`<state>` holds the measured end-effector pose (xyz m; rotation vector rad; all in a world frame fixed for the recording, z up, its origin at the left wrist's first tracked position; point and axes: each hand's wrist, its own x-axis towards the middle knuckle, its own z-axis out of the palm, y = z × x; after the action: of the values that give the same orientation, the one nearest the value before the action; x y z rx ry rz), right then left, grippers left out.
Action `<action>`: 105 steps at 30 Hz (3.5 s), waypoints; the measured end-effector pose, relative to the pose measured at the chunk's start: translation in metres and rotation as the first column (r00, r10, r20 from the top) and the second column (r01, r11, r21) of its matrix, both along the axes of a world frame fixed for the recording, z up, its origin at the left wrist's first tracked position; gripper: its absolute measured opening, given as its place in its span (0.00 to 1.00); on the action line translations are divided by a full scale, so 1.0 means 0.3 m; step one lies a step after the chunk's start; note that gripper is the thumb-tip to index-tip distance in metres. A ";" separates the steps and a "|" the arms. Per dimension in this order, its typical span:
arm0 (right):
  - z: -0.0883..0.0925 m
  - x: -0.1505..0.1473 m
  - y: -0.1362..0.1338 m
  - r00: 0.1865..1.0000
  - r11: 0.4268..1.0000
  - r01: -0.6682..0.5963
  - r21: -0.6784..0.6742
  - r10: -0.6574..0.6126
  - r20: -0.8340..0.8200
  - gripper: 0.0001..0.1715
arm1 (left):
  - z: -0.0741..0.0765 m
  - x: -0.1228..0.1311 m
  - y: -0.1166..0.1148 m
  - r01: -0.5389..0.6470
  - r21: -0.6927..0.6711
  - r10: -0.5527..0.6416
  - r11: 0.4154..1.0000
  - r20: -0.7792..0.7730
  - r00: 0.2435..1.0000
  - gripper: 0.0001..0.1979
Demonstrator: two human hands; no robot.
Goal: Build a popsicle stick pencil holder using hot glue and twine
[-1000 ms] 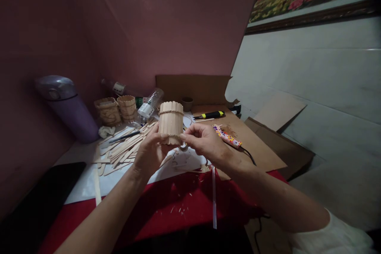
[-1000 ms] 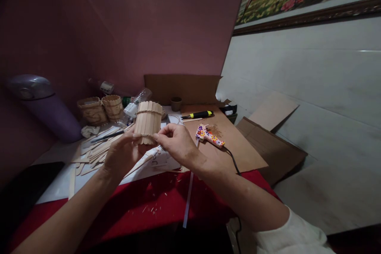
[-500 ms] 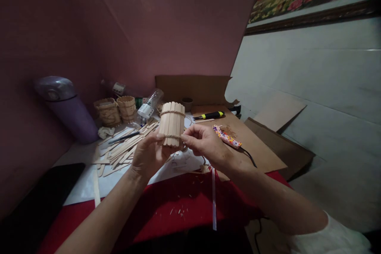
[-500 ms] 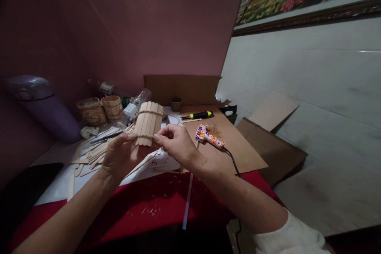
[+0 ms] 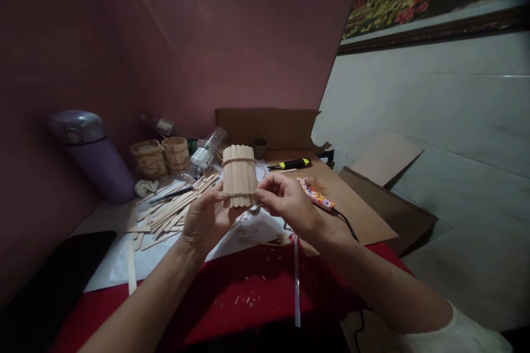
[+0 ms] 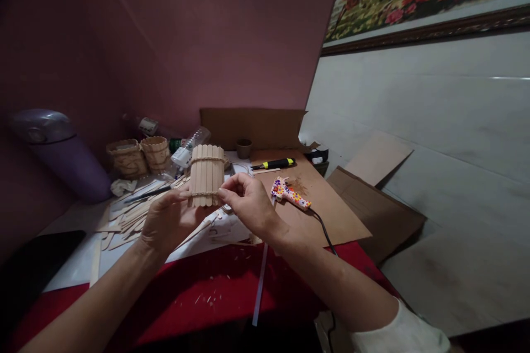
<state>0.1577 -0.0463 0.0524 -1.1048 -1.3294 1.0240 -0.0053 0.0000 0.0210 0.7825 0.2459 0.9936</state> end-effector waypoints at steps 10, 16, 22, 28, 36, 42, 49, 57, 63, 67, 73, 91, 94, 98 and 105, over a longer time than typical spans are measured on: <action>-0.024 -0.004 -0.007 0.998 0.994 0.011 0.110 -0.019 0.065 0.10 | -0.024 0.017 -0.002 -0.037 0.173 0.052 0.984 -0.080 0.995 0.23; -0.018 -0.006 -0.021 0.995 0.990 0.015 0.141 -0.028 0.092 0.07 | -0.014 0.019 -0.007 -0.082 0.133 0.094 0.988 -0.087 0.992 0.19; -0.008 -0.016 -0.029 0.989 0.978 0.044 0.204 -0.072 0.128 0.05 | -0.007 0.013 -0.007 -0.046 0.105 0.053 0.993 -0.057 0.997 0.25; 0.032 -0.024 -0.008 0.998 0.985 0.003 0.173 -0.015 0.066 0.04 | -0.004 0.004 -0.002 -0.020 0.011 0.020 1.000 0.035 0.999 0.27; 0.064 -0.035 0.005 0.995 0.982 -0.018 0.186 0.000 0.101 0.03 | -0.003 0.001 -0.001 -0.027 -0.036 0.028 0.999 0.040 0.999 0.25; 0.049 -0.023 -0.005 0.987 0.975 -0.001 0.223 -0.034 0.156 0.05 | -0.005 0.006 -0.002 -0.061 0.067 0.060 0.996 0.011 0.998 0.20; -0.001 0.001 -0.027 0.947 0.945 0.074 0.319 -0.166 0.273 0.03 | -0.001 0.021 -0.012 -0.135 0.210 0.152 0.968 -0.065 0.986 0.23; -0.014 0.020 -0.033 0.936 0.941 0.103 0.323 -0.201 0.289 0.04 | 0.002 0.026 -0.019 -0.062 0.255 0.088 0.965 -0.091 0.992 0.29; -0.042 0.038 -0.014 0.948 0.948 0.116 0.298 -0.195 0.253 0.04 | -0.001 0.020 -0.018 -0.039 0.213 0.060 0.976 -0.094 0.994 0.28; -0.061 0.035 -0.010 0.954 0.950 0.116 0.291 -0.188 0.232 0.03 | -0.011 0.027 -0.013 -0.076 0.205 0.104 0.976 -0.130 0.986 0.22; -0.068 0.021 -0.006 0.942 0.951 0.110 0.289 -0.192 0.275 0.05 | -0.039 0.051 0.005 -0.199 0.207 0.229 0.958 -0.133 0.964 0.28; -0.038 -0.062 -0.172 0.707 0.813 -0.101 0.574 -0.347 0.616 0.10 | -0.004 0.019 -0.011 -0.126 0.157 0.140 0.980 -0.085 0.986 0.21; -0.035 -0.078 -0.194 0.674 0.797 -0.155 0.584 -0.347 0.652 0.13 | -0.013 0.006 -0.008 -0.022 0.141 0.033 0.990 -0.074 0.997 0.22; -0.029 -0.063 -0.218 0.688 0.775 -0.174 0.607 -0.346 0.638 0.11 | -0.019 -0.004 -0.009 0.051 0.133 -0.045 0.990 -0.048 0.998 0.26; -0.099 0.244 -0.113 0.471 0.815 0.295 0.499 -0.578 0.666 0.18 | 0.002 -0.003 -0.016 0.078 0.116 -0.079 0.990 0.003 0.997 0.32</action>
<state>0.2309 -0.0801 0.0228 -1.6310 -1.6709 -0.1823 -0.0061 -0.0049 0.0215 0.8879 0.1505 0.9424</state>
